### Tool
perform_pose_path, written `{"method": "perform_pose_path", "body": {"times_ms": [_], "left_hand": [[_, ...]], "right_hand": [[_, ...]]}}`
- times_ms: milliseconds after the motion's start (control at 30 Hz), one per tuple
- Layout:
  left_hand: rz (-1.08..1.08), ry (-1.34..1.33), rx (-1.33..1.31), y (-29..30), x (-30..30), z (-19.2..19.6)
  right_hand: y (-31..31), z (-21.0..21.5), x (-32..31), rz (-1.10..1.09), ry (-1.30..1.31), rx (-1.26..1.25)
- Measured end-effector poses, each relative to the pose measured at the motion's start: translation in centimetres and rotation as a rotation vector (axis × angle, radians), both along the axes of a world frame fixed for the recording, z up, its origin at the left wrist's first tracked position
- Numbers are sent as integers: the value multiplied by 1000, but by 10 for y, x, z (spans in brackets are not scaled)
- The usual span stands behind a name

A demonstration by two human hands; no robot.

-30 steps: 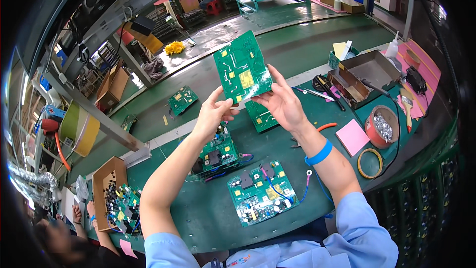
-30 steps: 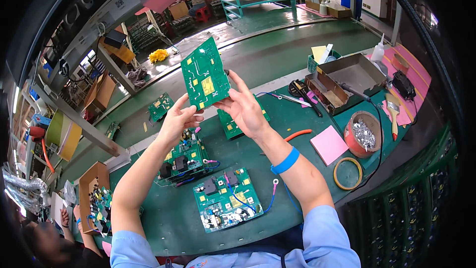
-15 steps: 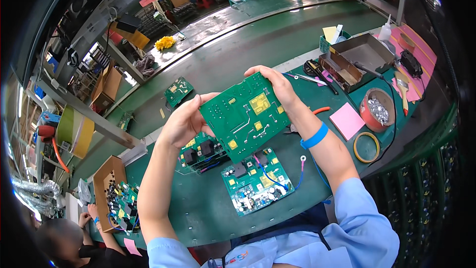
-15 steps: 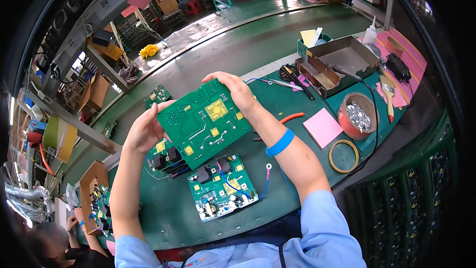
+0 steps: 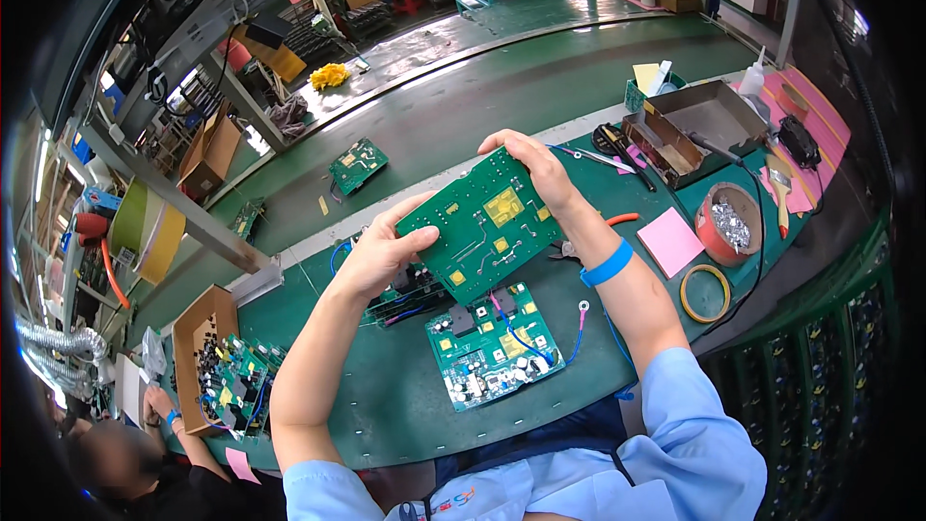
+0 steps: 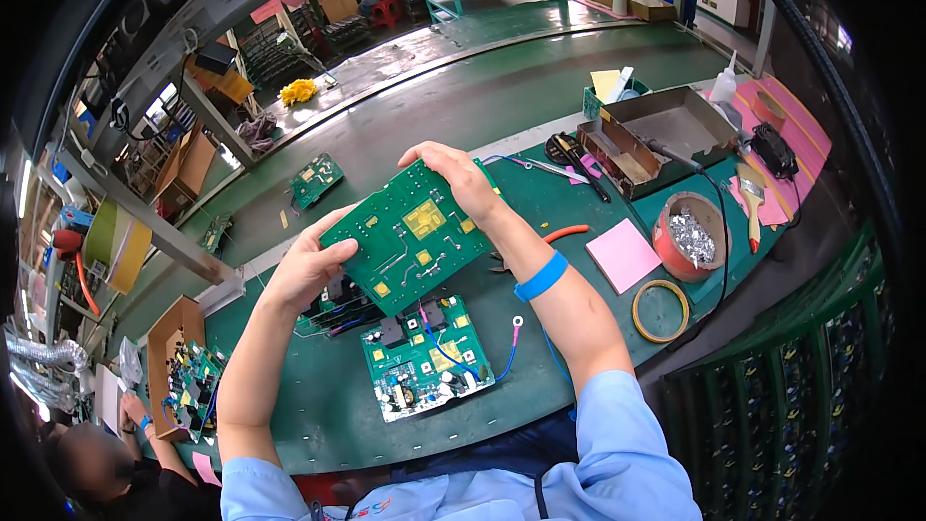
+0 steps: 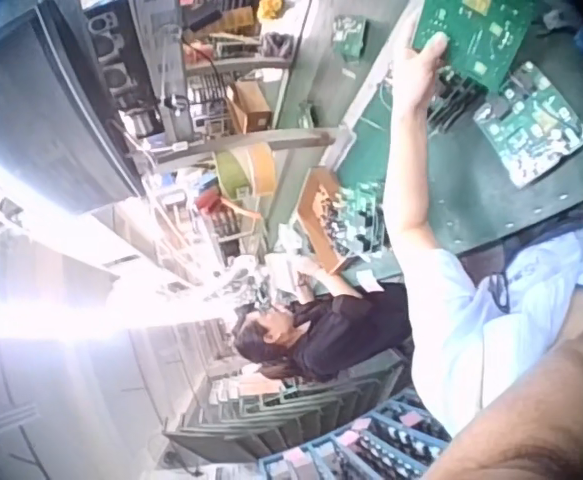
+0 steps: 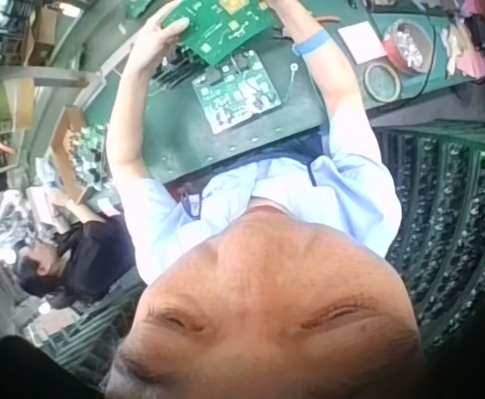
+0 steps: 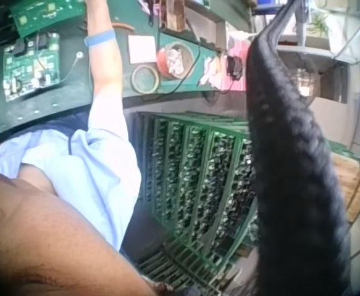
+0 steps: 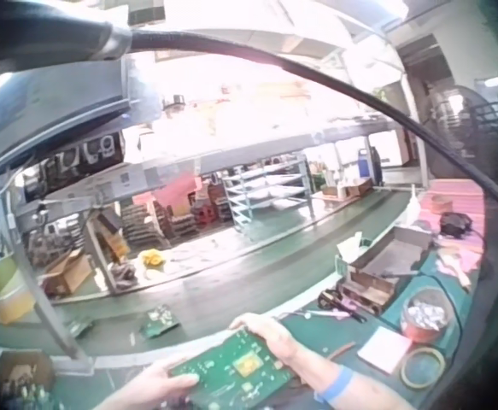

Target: The person assembles green circuit boards by picking them up from a stack, using pliers to trim components, and placing them onto a green metal rack. The person handles the boards one at a time, flipping them over to inspect both sides before moving them to the rack.

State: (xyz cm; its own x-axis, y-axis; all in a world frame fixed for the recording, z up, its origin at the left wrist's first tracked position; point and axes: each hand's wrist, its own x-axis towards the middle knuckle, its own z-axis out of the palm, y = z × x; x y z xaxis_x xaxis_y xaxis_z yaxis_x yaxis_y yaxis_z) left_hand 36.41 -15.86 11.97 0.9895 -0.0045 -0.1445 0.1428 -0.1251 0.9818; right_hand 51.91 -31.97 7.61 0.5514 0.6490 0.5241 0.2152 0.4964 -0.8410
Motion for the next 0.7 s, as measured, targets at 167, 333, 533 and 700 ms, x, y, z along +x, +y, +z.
{"method": "perform_pose_path", "body": {"times_ms": [167, 333, 533, 700], "left_hand": [[18, -106, -141, -2, 5, -11], [119, -28, -309, -5, 9, -11], [223, -15, -401, -9, 16, -11], [196, 6, -403, -7, 17, -16]], "right_hand": [[0, 1, 0, -35, -7, 11], [3, -3, 4, 112, 386, -47], [6, -16, 12, 305, 811, -70], [9, -15, 6, 261, 860, -82]]}}
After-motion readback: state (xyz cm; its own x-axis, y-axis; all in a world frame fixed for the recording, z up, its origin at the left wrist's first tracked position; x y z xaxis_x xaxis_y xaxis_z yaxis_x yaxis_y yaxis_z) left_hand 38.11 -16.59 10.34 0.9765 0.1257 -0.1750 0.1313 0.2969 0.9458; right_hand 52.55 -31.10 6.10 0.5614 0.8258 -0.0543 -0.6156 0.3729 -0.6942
